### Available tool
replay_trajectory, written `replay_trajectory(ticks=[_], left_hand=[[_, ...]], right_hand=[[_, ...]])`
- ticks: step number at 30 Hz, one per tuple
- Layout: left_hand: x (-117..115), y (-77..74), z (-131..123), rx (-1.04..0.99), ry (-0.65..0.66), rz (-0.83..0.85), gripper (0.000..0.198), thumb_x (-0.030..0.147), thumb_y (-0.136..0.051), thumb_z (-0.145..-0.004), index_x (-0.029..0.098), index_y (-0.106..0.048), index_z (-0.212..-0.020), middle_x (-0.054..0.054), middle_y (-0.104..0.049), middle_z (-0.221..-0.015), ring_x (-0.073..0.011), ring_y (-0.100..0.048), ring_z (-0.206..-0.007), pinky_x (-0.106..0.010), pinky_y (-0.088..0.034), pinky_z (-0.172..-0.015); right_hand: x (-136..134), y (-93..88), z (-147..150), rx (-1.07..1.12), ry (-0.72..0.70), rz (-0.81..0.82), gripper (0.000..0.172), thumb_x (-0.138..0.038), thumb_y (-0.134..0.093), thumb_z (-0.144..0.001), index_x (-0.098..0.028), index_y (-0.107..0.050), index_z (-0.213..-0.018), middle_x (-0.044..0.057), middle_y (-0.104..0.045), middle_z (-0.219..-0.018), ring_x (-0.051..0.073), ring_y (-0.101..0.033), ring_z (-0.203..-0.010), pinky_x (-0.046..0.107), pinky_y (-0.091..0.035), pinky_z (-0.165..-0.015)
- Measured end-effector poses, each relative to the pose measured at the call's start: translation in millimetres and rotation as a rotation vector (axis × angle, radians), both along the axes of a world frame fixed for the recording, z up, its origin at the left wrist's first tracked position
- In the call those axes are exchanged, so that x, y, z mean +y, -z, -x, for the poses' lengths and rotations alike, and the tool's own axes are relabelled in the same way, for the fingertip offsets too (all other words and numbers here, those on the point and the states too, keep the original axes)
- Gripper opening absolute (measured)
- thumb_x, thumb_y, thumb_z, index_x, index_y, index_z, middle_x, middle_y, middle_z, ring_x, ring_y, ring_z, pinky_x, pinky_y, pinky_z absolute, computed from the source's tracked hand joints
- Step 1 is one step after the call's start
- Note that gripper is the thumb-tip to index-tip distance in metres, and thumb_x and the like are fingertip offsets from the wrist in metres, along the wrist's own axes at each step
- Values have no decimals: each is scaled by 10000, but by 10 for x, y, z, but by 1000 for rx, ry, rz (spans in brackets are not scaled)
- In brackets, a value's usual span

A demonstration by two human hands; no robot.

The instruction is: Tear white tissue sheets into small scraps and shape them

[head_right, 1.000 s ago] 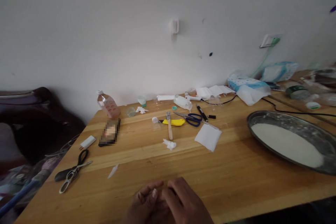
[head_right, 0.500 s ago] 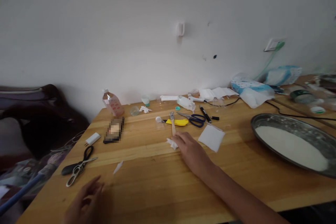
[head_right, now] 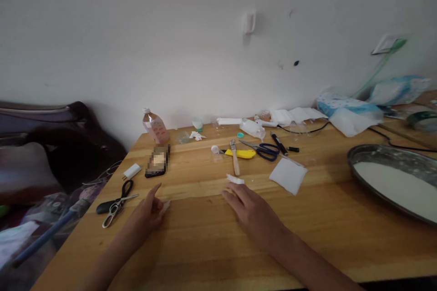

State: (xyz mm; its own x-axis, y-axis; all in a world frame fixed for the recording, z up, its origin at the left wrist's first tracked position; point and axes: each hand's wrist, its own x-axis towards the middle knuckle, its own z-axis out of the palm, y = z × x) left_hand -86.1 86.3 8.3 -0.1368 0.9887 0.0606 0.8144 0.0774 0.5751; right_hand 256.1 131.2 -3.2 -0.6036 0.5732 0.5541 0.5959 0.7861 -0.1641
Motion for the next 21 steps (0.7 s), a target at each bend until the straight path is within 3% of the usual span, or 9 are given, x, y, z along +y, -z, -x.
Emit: replay_trajectory(ticks=[4, 7, 13, 14, 17, 19, 21], left_hand=[[77, -29, -58, 10, 53, 30, 725, 183, -504, -757, 113, -403, -1471, -33, -656, -817, -217, -597, -798, -359, -484, -800], [81, 21, -173, -8, 106, 48, 719, 159, -470, -781, 121, -379, -1493, -45, -661, -855, -215, -611, -823, -364, -486, -825], [-141, 23, -546, -84, 240, 49, 803, 212, -575, -798, 231, -296, -1551, -43, -702, -997, -203, -656, -898, -355, -507, -904], [-206, -2, -543, -100, 211, -10, 790, 270, -597, -824, 233, -290, -1551, -53, -706, -1044, -206, -661, -907, -365, -513, -910], [-426, -58, -360, -104, -55, -236, 742, 464, -650, -839, 239, -372, -1490, -36, -728, -961, -224, -681, -812, -399, -548, -847], [-585, -48, -174, -96, -214, -202, 711, 541, -692, -789, 259, -483, -1408, -2, -727, -839, -247, -698, -789, -427, -558, -851], [-749, 3, -22, -117, -332, -205, 613, 592, -717, -736, 296, -607, -1261, 19, -707, -744, -265, -703, -742, -435, -574, -808]], right_hand=[[-136, -42, -135, 10, 4, 1, 528, 35, -383, -879, -149, -600, -1323, 144, -646, -1280, 239, -633, -1198, 417, -583, -985], [-209, -65, -259, 22, 21, 16, 508, 9, -398, -906, -157, -591, -1347, 136, -642, -1297, 222, -623, -1217, 394, -571, -1014], [-306, -77, -490, 69, 103, 61, 463, -70, -410, -966, -196, -572, -1381, 120, -640, -1312, 204, -638, -1212, 356, -570, -1016], [-326, -64, -527, 85, 129, 79, 437, -94, -410, -980, -206, -582, -1365, 115, -645, -1302, 203, -650, -1194, 353, -577, -1002], [-424, 10, -642, 190, 223, 149, 274, -210, -464, -1012, -244, -652, -1208, 78, -710, -1144, 195, -719, -1030, 311, -619, -879], [-526, 78, -710, 265, 290, 183, 152, -313, -535, -1006, -263, -673, -1045, 32, -738, -932, 176, -744, -819, 255, -623, -718], [-640, 148, -764, 291, 348, 215, 169, -384, -574, -991, -269, -654, -897, -10, -702, -732, 149, -704, -606, 221, -580, -556]])
